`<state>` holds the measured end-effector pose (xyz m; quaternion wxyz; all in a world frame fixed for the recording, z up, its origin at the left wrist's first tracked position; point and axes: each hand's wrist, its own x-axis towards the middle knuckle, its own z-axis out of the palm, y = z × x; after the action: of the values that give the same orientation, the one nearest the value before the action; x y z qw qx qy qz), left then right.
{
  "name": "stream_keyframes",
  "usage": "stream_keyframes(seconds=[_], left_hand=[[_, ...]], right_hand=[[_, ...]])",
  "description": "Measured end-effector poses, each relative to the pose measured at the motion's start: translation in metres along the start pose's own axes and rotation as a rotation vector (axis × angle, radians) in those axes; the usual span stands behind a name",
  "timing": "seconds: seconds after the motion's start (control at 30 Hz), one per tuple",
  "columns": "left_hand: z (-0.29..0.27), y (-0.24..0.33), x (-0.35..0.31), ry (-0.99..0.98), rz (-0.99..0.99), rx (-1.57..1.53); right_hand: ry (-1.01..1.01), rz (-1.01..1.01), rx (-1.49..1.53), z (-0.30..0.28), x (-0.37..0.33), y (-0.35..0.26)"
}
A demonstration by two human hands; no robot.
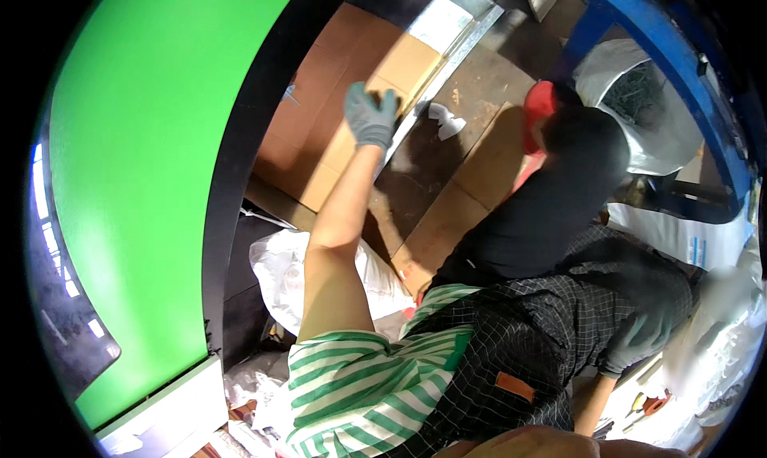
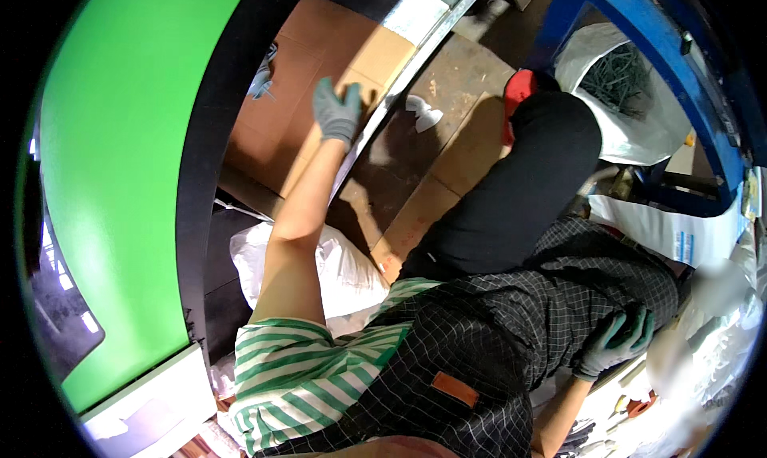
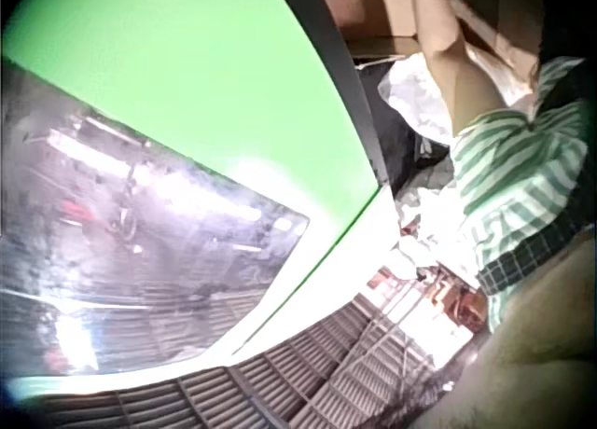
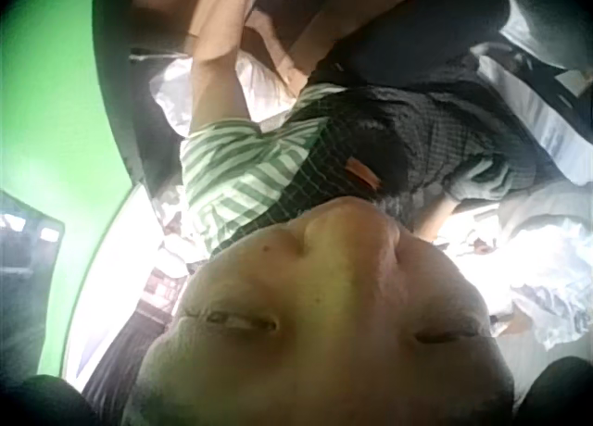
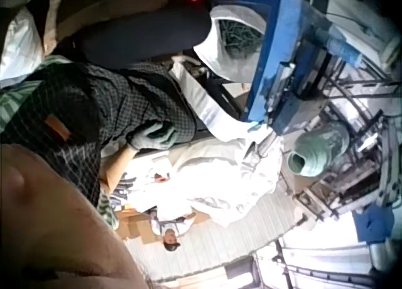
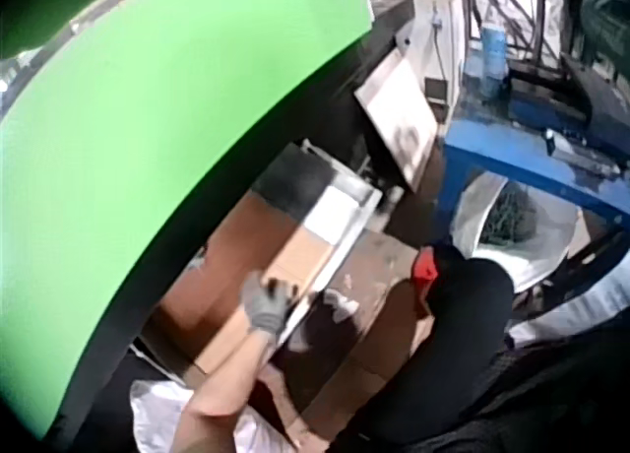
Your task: The person assembles light blue plastic kettles by hand. They pick up a kettle body, insert a grey handle, and place the assembled unit onto a blue machine. This process is repeated for multiple units throughout the clip.
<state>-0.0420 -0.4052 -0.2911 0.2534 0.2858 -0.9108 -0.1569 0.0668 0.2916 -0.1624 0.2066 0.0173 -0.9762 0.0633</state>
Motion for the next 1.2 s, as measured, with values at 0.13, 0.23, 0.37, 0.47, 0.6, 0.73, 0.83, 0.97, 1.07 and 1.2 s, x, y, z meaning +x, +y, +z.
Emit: stream_keyframes(seconds=[0.13, 0.23, 0.37, 0.47, 0.6, 0.73, 0.83, 0.97, 1.07, 1.2], left_hand=[[-0.021, -0.157, 0.038, -0.125, -0.514, 0.377], [-0.035, -0.231, 0.072, 0.244, -0.744, 0.725], [-0.014, -0.236, 0.116, -0.031, -0.579, 0.604], [-0.006, -0.256, 0.14, -0.151, -0.523, 0.565], [0.015, -0.246, 0.167, -0.232, -0.503, 0.577], [0.036, -0.23, 0.185, -0.306, -0.429, 0.555], [0.035, -0.25, 0.151, -0.377, -0.373, 0.494], [0.036, -0.237, 0.057, -0.629, -0.197, 0.299], [0.029, -0.183, -0.044, -0.872, -0.312, 0.308], [-0.048, -0.063, -0.068, -0.878, -0.228, 0.426]], right_hand=[[-0.053, -0.031, 0.023, -0.003, 0.006, -0.009], [-0.105, -0.026, -0.017, 0.0, 0.002, 0.005], [-0.244, 0.219, -0.02, -0.013, -0.024, 0.023], [-0.3, -0.011, -0.206, -0.018, 0.012, 0.011], [-0.317, 0.11, -0.254, -0.025, 0.025, 0.002], [-0.336, 0.128, -0.31, -0.037, 0.032, -0.017], [-0.324, 0.11, -0.282, -0.035, 0.044, -0.022], [-0.294, 0.009, -0.197, -0.021, 0.027, 0.004], [-0.25, 0.001, -0.202, -0.027, 0.019, 0.009], [-0.216, -0.014, -0.177, -0.016, 0.012, 0.012]])
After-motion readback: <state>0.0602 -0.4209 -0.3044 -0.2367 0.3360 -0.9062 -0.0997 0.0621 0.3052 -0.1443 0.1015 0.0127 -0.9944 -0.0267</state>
